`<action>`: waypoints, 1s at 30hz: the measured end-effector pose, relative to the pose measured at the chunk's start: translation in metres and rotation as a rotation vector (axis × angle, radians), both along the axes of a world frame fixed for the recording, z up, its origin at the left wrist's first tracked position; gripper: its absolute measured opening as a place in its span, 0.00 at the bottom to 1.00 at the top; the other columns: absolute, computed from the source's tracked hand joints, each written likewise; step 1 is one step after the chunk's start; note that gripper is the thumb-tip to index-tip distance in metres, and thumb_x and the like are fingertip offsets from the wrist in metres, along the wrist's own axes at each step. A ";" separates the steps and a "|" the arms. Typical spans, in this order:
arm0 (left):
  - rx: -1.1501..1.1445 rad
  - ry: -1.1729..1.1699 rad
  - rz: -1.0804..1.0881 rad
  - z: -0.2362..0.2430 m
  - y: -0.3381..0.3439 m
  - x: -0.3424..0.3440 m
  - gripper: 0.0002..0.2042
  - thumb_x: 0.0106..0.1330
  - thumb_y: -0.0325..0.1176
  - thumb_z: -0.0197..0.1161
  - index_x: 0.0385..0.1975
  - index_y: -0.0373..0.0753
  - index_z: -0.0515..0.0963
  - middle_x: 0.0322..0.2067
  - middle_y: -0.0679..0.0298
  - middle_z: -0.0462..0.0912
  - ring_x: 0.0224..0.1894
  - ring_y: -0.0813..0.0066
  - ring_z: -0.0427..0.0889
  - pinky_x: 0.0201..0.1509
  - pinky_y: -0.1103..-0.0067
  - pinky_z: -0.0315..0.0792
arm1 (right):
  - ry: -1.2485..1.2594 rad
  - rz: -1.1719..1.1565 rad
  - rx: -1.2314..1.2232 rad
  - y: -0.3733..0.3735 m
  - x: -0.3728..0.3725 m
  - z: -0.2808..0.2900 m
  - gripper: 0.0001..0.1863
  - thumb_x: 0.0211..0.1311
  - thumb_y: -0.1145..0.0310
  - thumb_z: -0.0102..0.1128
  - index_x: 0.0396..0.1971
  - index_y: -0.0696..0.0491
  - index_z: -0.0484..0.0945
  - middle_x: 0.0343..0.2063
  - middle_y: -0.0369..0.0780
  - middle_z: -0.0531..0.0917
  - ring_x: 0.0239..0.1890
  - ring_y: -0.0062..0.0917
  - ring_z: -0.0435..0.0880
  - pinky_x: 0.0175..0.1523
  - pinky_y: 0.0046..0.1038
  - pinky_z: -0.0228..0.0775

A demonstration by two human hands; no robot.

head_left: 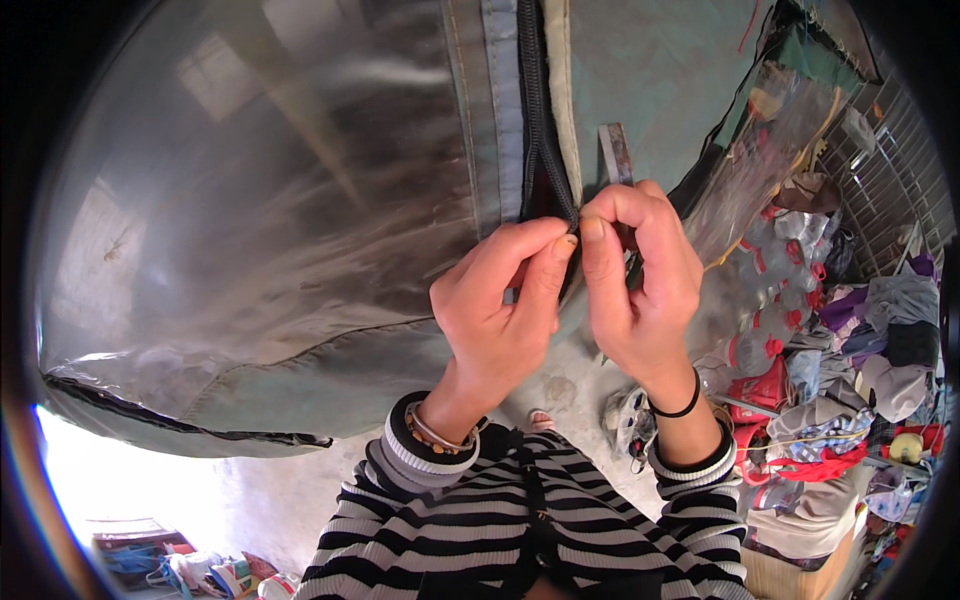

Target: The person repairs a damaged zipper on a large fabric cover. They manipulate the zipper slider and pull tab, attempting to realign the teeth and secure the slider at the top of the zipper track.

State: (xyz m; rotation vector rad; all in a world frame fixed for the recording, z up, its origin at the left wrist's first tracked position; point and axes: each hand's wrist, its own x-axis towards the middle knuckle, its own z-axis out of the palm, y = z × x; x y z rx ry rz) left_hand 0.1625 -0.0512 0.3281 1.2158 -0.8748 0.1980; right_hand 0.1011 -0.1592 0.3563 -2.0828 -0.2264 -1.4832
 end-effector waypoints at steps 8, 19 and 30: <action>-0.035 0.005 -0.008 0.000 -0.004 0.000 0.04 0.65 0.21 0.63 0.38 0.30 0.78 0.21 0.69 0.80 0.17 0.91 0.72 0.17 0.89 0.61 | 0.007 0.076 0.082 -0.004 -0.003 0.002 0.06 0.57 0.84 0.61 0.32 0.60 0.77 0.23 0.37 0.75 0.17 0.16 0.71 0.21 0.19 0.62; 0.045 0.292 -0.162 0.021 0.002 -0.002 0.04 0.71 0.24 0.53 0.37 0.31 0.74 0.24 0.66 0.80 0.14 0.91 0.68 0.15 0.89 0.60 | -0.017 0.113 0.093 -0.007 0.000 0.000 0.06 0.56 0.85 0.61 0.33 0.60 0.77 0.23 0.37 0.75 0.17 0.17 0.71 0.20 0.20 0.61; 0.183 0.066 -0.066 -0.043 0.007 0.011 0.06 0.71 0.25 0.57 0.40 0.30 0.78 0.22 0.66 0.78 0.20 0.85 0.76 0.23 0.86 0.68 | 0.016 0.182 0.137 -0.014 0.005 -0.007 0.03 0.59 0.83 0.59 0.33 0.62 0.78 0.23 0.37 0.77 0.22 0.15 0.72 0.26 0.17 0.62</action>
